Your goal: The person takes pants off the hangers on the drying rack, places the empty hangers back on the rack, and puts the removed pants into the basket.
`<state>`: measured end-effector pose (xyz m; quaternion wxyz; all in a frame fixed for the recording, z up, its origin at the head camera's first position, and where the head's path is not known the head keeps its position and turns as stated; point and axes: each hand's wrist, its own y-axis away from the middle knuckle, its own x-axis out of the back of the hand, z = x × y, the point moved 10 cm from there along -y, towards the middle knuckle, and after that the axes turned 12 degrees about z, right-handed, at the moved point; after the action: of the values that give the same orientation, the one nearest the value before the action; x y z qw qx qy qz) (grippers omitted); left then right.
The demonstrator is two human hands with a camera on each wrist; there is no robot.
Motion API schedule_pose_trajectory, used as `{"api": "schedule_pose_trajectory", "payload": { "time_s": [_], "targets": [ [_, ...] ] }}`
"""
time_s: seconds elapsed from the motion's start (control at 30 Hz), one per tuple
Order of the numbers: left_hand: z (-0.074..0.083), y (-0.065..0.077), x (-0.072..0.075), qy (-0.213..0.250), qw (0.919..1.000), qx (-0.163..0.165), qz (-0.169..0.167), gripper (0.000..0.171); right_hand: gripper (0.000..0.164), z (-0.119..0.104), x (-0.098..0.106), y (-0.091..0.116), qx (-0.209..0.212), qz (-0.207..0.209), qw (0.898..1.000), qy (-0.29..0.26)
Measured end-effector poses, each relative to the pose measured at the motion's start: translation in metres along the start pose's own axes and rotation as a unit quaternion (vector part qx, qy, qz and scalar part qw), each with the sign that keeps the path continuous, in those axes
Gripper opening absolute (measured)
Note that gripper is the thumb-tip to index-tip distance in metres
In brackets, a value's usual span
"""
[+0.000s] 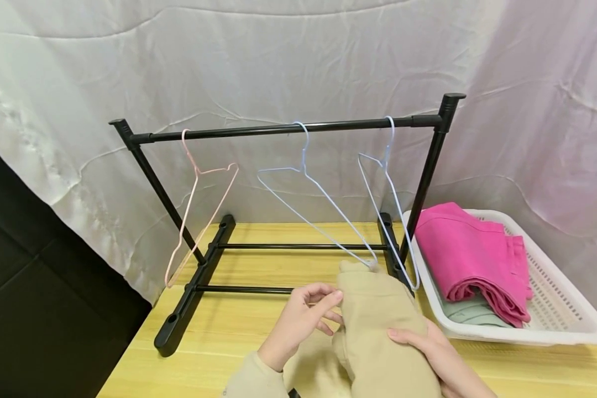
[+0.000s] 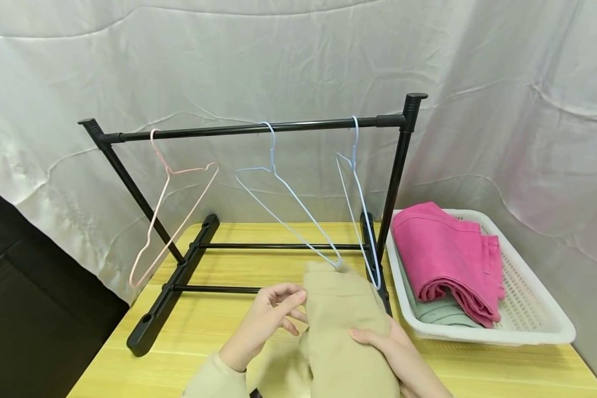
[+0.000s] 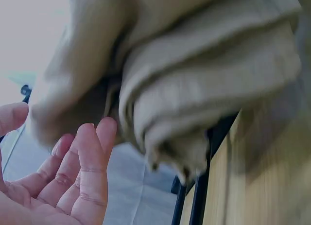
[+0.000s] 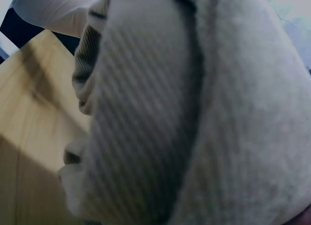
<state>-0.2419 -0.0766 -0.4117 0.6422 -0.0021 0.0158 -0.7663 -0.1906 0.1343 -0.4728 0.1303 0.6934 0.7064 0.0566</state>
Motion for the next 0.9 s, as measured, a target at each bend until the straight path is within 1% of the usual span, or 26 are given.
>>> {"api": "schedule_pose_trajectory", "payload": {
  "time_s": [0.13,0.27,0.43,0.5,0.57,0.63,0.7,0.73,0.8,0.83,0.9],
  "targets": [
    [0.003,-0.004,0.011,0.004,0.9999,-0.001,0.011,0.035,0.033,-0.003,0.016,0.004,0.005,-0.010,1.000,0.015],
    [0.006,-0.008,0.017,0.007,0.9997,-0.007,0.021,0.034,0.035,-0.005,0.029,0.009,0.015,-0.029,0.999,0.040],
    [0.011,-0.011,0.021,0.007,0.9995,-0.013,0.027,0.031,0.035,-0.001,0.042,0.017,-0.003,-0.047,0.998,0.051],
    [0.013,-0.011,0.023,0.008,0.9994,-0.016,0.031,0.032,0.040,0.000,0.050,0.019,-0.011,-0.040,0.997,0.066],
    [0.015,-0.011,0.025,0.008,0.9992,-0.019,0.034,0.033,0.049,-0.001,0.061,0.020,-0.003,-0.025,0.995,0.099],
    [0.017,-0.011,0.026,0.009,0.9992,-0.020,0.034,0.033,0.051,-0.001,0.073,0.021,0.002,-0.007,0.992,0.126],
    [0.018,-0.012,0.027,0.010,0.9992,-0.021,0.033,0.033,0.051,0.000,0.083,0.022,0.017,0.001,0.988,0.153],
    [0.018,-0.012,0.028,0.010,0.9992,-0.022,0.033,0.033,0.050,0.000,0.088,0.022,0.032,0.007,0.984,0.176],
    [0.018,-0.012,0.029,0.010,0.9992,-0.021,0.031,0.032,0.051,-0.002,0.095,0.023,0.076,0.013,0.972,0.223],
    [0.018,-0.012,0.029,0.011,0.9992,-0.021,0.031,0.032,0.055,-0.002,0.098,0.023,0.096,0.014,0.965,0.243],
    [0.018,-0.012,0.030,0.011,0.9992,-0.020,0.031,0.032,0.061,0.001,0.101,0.023,0.107,0.005,0.964,0.245]
  ]
}}
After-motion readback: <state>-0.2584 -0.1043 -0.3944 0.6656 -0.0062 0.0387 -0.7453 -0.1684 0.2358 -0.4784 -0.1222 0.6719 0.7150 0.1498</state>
